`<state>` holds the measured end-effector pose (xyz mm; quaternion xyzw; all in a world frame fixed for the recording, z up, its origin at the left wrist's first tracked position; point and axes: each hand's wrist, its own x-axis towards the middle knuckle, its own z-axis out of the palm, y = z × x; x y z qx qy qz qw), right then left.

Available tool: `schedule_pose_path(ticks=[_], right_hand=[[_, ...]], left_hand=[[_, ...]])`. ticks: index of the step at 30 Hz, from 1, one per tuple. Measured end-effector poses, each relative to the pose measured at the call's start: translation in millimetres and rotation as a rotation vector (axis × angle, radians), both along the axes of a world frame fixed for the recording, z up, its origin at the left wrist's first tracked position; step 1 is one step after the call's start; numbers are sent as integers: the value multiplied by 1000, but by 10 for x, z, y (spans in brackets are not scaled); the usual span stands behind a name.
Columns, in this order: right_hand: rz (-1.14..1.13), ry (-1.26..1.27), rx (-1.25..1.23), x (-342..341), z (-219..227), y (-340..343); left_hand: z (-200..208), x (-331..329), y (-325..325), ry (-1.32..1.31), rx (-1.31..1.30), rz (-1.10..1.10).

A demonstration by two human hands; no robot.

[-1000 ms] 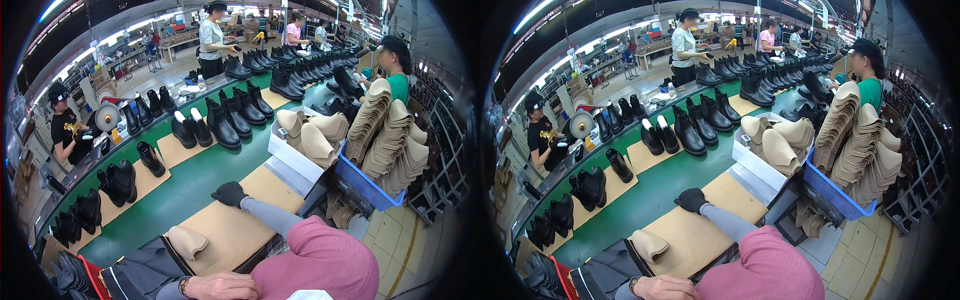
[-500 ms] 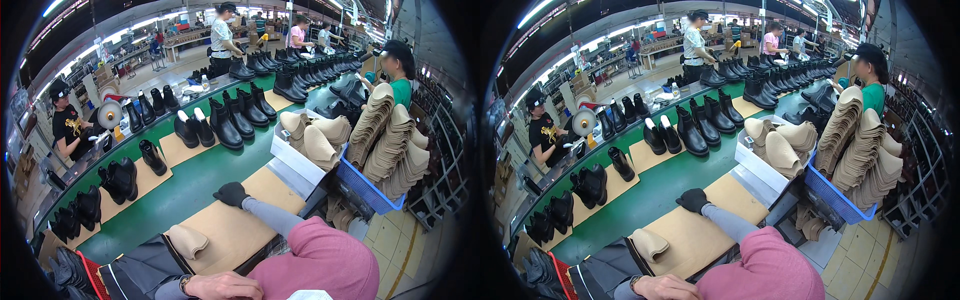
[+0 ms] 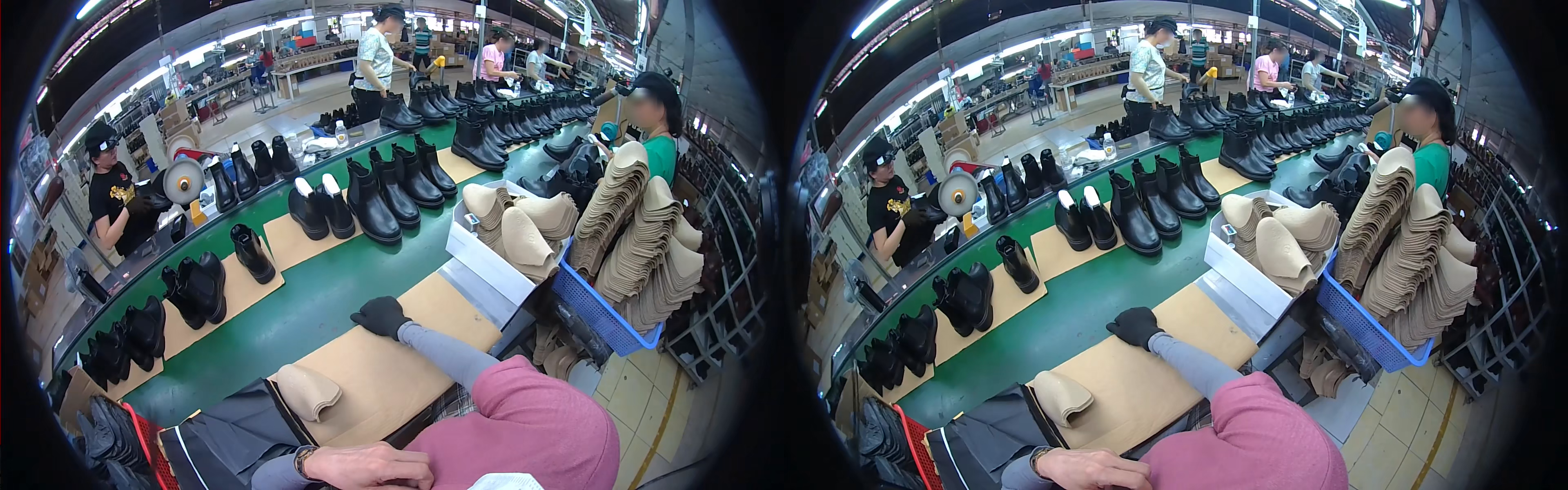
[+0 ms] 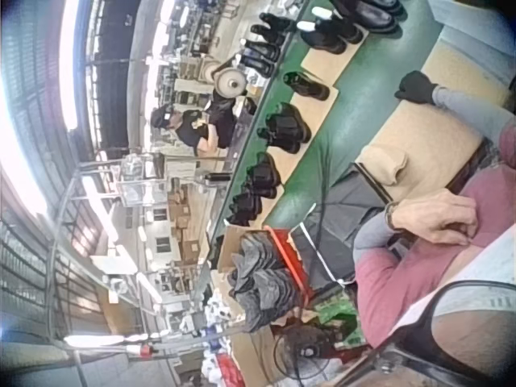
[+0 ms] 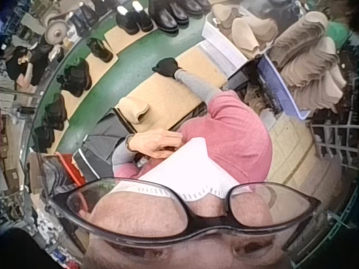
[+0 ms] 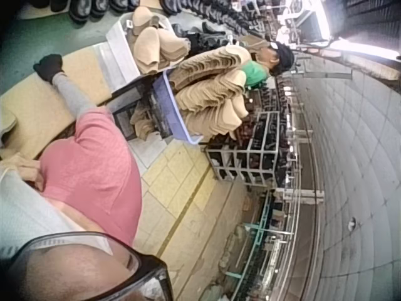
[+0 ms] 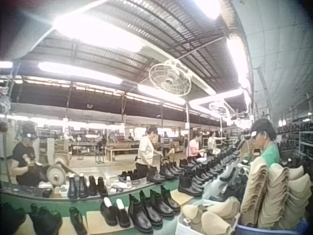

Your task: Inspecting finished black boots on a production line for quality control.

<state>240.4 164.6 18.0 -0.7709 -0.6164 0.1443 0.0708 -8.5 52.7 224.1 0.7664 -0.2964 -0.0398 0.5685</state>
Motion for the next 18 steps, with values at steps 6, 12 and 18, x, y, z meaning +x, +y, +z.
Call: schedule_pose_path(ticks=[6,12,18], right_hand=[[-2,11,9,2,3,-7],[-1,18,-2,-14,64,-30],[1,13,-10,3,58,-36]], left_hand=[[-42,6,80,108,-104,-129],[1,5,56,92,-75,-77],[-16,49,46,95,-58,-46]])
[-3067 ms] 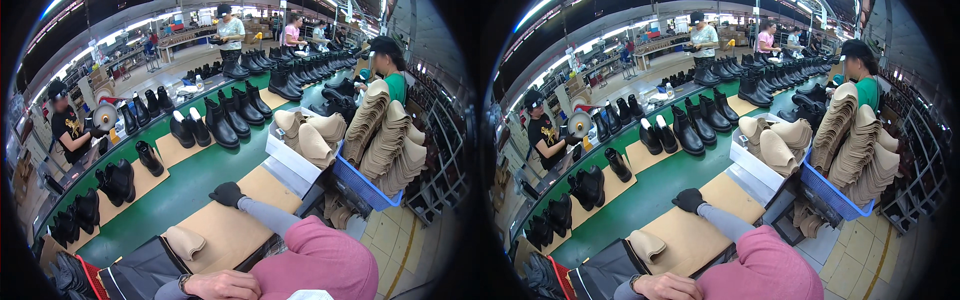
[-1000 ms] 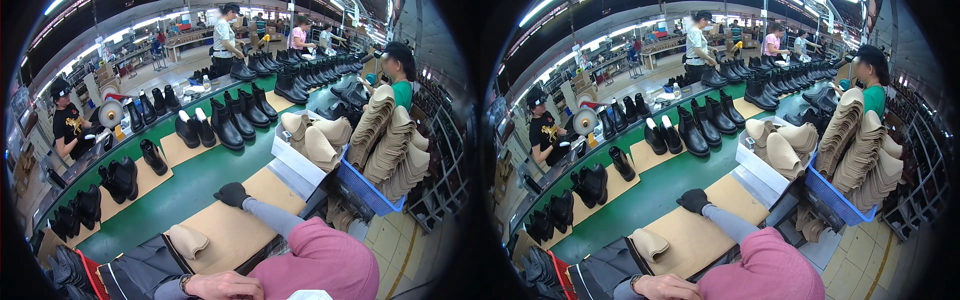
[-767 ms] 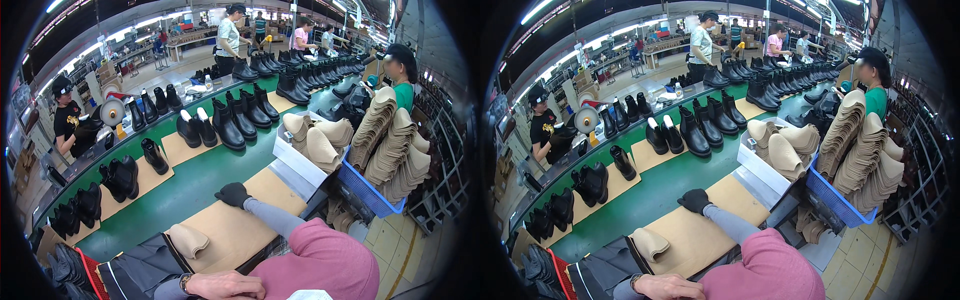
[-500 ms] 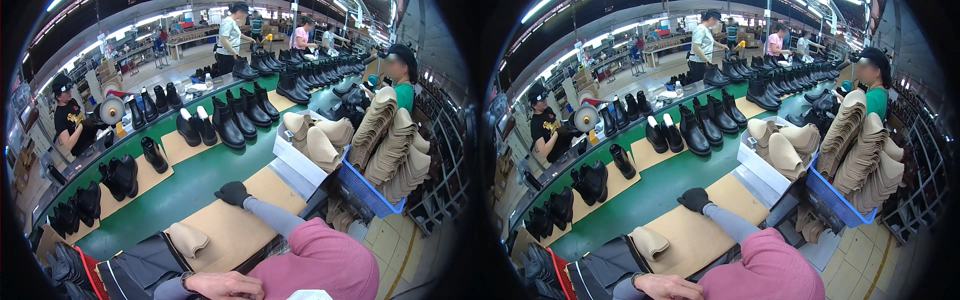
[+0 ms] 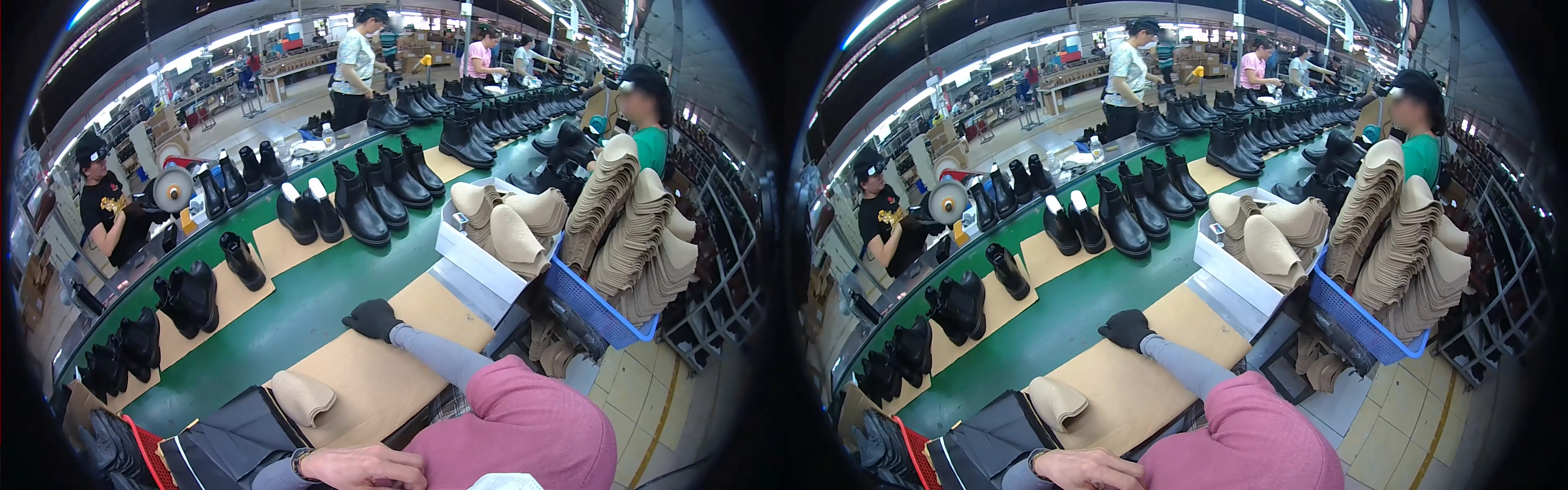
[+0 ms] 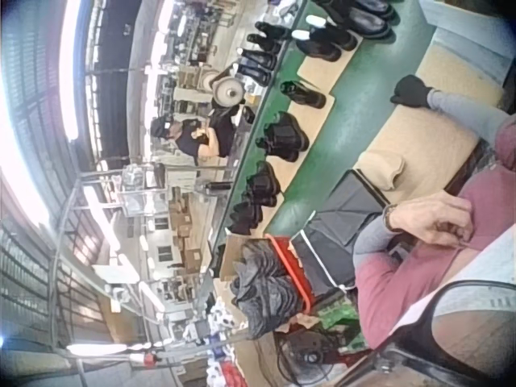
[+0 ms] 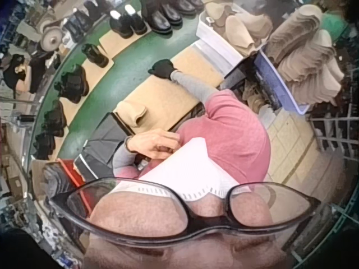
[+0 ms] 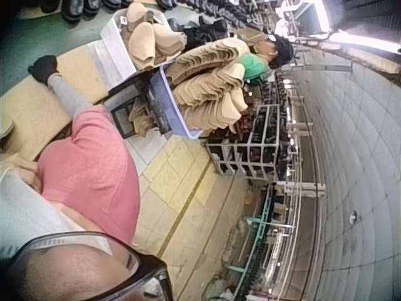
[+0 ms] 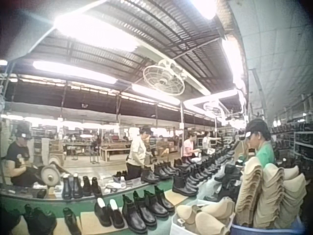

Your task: Inspecting finished black boots on a production line for quality control.

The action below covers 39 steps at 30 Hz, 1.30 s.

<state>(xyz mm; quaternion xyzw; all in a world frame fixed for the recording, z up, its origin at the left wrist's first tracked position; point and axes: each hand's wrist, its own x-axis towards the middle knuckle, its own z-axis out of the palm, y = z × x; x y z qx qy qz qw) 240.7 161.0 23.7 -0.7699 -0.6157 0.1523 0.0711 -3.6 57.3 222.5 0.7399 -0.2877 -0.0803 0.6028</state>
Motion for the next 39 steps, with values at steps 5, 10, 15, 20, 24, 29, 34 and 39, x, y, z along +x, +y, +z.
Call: schedule_pose_path(ticks=[5,10,15,20,24,29,34,39], right_hand=[[-30,39,89,-8,-78,6],[-21,22,76,20,-79,0],[-15,16,72,12,-60,-9],[1,11,-12,7,-1,3],[0,10,70,29,-65,-2],[-21,19,74,24,-72,-1],[-19,27,70,22,-74,0],[-17,32,61,16,-25,-18]], left_hand=[[-8,33,-19,-84,-24,28],[5,64,-64,-372,35,95],[37,53,-91,-536,81,175],[-30,11,-88,-400,103,163],[-56,27,-108,-317,60,172],[-6,50,-81,-371,77,140],[46,31,-30,-398,85,136],[68,16,-28,-430,108,172]])
